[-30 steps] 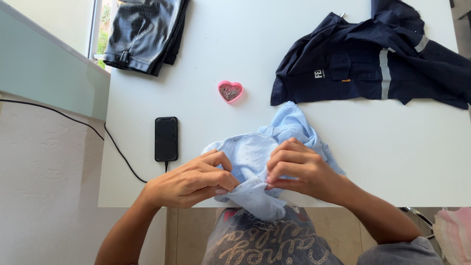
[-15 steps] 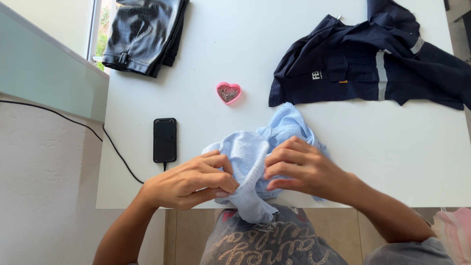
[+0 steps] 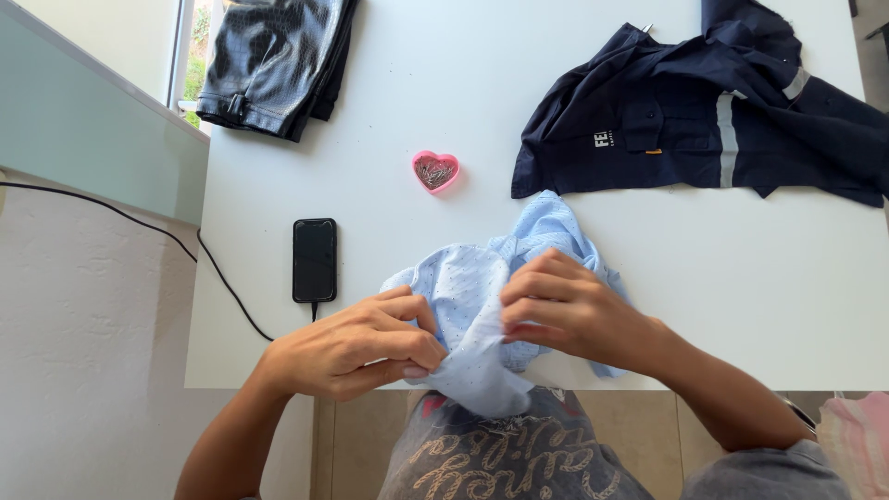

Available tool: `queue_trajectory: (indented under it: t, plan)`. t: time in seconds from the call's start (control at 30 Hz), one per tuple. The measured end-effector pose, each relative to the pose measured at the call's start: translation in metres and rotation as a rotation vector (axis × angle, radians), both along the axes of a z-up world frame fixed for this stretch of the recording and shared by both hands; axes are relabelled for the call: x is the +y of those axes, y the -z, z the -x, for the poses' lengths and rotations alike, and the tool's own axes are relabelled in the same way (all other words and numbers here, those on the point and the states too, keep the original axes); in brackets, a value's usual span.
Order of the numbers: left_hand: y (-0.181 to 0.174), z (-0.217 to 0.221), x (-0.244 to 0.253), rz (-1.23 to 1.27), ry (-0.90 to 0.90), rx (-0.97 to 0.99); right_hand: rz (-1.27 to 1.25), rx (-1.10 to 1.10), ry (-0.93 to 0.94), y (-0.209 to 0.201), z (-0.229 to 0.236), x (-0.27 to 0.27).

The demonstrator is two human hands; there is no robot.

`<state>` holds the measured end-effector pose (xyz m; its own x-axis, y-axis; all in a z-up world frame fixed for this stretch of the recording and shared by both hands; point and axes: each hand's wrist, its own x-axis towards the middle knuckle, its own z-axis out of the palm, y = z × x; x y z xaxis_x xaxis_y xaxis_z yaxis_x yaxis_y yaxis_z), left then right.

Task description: Pinning the edges of a light blue garment on a work table using pins from a holder.

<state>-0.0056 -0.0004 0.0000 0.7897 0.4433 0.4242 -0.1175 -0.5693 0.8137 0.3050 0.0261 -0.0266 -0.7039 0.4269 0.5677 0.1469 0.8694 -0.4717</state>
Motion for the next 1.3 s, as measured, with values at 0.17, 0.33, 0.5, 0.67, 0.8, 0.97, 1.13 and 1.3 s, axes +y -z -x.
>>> queue_trajectory:
  t: [0.17,0.33,0.5,0.67,0.8,0.97,1.13,1.3]
  plan:
    - [-0.005,0.002,0.003,-0.059,-0.143,0.093,0.284,0.05,-0.082,-0.014,-0.026,-0.013]
    - [0.006,-0.009,0.003,-0.098,-0.248,0.127,0.677,0.139,-0.315,-0.003,-0.04,-0.013]
    - [0.017,-0.019,0.002,-0.078,-0.286,0.12,0.689,0.022,-0.051,0.008,-0.037,-0.014]
    - [0.037,-0.028,0.001,0.046,-0.336,0.238,0.394,-0.054,0.146,0.022,-0.031,-0.007]
    - [0.062,-0.034,-0.005,0.084,-0.401,0.254,0.381,-0.111,0.227,0.054,-0.041,-0.004]
    - [0.086,-0.039,-0.001,0.002,-0.511,0.273,0.375,-0.054,0.231,0.059,-0.036,0.001]
    - [0.087,-0.037,0.008,0.046,-0.549,0.213,0.346,-0.04,0.181,0.04,-0.028,0.005]
    - [0.077,-0.038,0.013,0.032,-0.531,0.149,0.4,-0.039,0.176,0.04,-0.027,0.007]
